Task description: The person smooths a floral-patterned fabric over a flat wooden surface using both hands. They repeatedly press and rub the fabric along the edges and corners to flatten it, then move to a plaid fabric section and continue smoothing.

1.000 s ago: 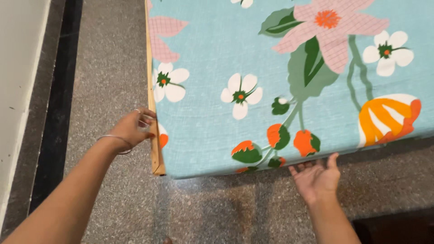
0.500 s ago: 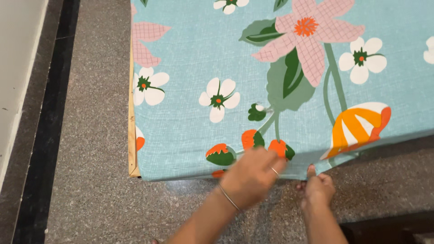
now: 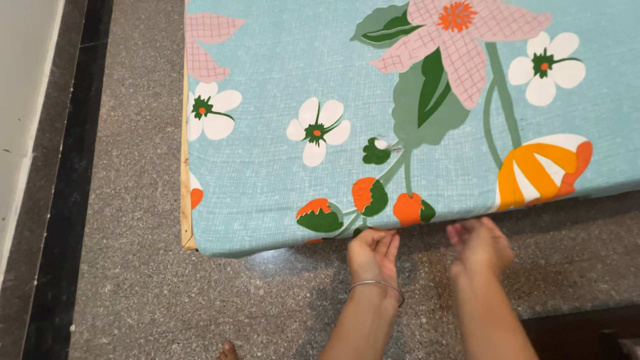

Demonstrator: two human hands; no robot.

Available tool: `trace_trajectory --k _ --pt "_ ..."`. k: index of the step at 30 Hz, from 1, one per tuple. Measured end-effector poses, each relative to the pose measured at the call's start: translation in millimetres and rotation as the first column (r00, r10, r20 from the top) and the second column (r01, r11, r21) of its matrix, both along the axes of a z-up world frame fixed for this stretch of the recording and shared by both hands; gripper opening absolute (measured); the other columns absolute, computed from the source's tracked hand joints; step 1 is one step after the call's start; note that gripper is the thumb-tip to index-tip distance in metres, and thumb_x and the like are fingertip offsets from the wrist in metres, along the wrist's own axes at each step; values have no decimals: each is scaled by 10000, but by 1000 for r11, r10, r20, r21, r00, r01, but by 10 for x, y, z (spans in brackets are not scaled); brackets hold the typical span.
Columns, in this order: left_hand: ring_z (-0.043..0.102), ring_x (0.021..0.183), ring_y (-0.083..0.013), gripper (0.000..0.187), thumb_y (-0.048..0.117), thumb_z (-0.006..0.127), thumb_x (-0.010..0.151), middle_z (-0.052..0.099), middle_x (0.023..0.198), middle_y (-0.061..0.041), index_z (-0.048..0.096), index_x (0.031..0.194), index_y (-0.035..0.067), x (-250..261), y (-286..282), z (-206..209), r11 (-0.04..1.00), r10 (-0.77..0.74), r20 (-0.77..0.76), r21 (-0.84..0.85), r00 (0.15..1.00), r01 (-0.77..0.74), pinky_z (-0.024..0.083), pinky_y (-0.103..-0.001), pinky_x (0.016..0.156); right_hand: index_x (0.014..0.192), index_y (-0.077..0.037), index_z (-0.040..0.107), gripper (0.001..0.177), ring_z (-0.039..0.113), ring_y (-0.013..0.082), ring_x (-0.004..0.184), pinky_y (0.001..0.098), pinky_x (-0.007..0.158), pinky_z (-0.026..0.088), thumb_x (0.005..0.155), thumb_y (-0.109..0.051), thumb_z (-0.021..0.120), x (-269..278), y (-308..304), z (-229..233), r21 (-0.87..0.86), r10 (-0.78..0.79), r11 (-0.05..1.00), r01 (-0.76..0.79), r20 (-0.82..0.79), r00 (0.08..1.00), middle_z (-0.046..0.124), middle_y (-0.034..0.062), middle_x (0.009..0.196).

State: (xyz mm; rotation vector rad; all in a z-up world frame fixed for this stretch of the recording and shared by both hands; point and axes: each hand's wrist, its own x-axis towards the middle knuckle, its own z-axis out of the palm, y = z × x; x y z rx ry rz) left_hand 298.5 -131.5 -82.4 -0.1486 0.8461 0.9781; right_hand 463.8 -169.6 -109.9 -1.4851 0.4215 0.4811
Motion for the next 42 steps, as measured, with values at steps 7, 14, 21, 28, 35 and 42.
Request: trace_trajectory --k 7,14,21,28,35,42 --pt "629 1171 -302 402 161 636 787 652 1215 -141 585 1165 33 -101 160 396 999 31 193 -29 981 -26 472 -467 1089 1340 89 487 575 556 319 1371 482 1231 377 943 -327 520 120 -21 613 512 163 857 -57 -165 973 568 198 1400" --pt "603 1309 -298 824 525 749 760 601 1407 -137 515 1429 104 -2 267 600 1000 2 32 -4 999 -2 465 -484 1148 1420 -12 493 710 563 274 1368 468 1205 407 940 -532 552 143 55 773 656 249 754 -31 -242 938 580 136 1461" --pt "665 1245 -275 936 626 765 717 644 1351 -162 511 1409 50 -22 268 535 992 -126 -190 -50 974 118 540 -429 1068 1462 15 460 784 540 294 1405 477 1177 385 942 -563 562 282 -101 656 687 363 711 -150 -176 915 561 158 1484" --pt "716 916 -233 802 566 867 660 713 1096 -151 679 1154 -39 -118 271 426 984 -172 -495 -124 852 126 627 -389 892 1488 128 346 863 503 342 1442 418 1163 399 942 -467 648 433 -393 833 356 413 865 -354 -106 904 498 277 1477" --pt "707 1091 -190 703 403 894 657 696 1225 -88 620 1202 53 -74 185 385 998 32 -243 -38 970 -42 561 -384 1038 1419 -3 506 719 576 251 1270 395 1099 477 918 -488 681 206 -199 749 325 472 840 -436 -40 880 590 129 1343" --pt "730 989 -229 701 478 837 740 717 1139 -108 644 1216 1 -311 314 458 966 -242 -363 -7 900 257 646 -371 909 1361 -20 539 663 632 304 1155 449 1037 516 909 -483 685 330 -132 650 155 554 830 -535 -126 823 630 172 1235"
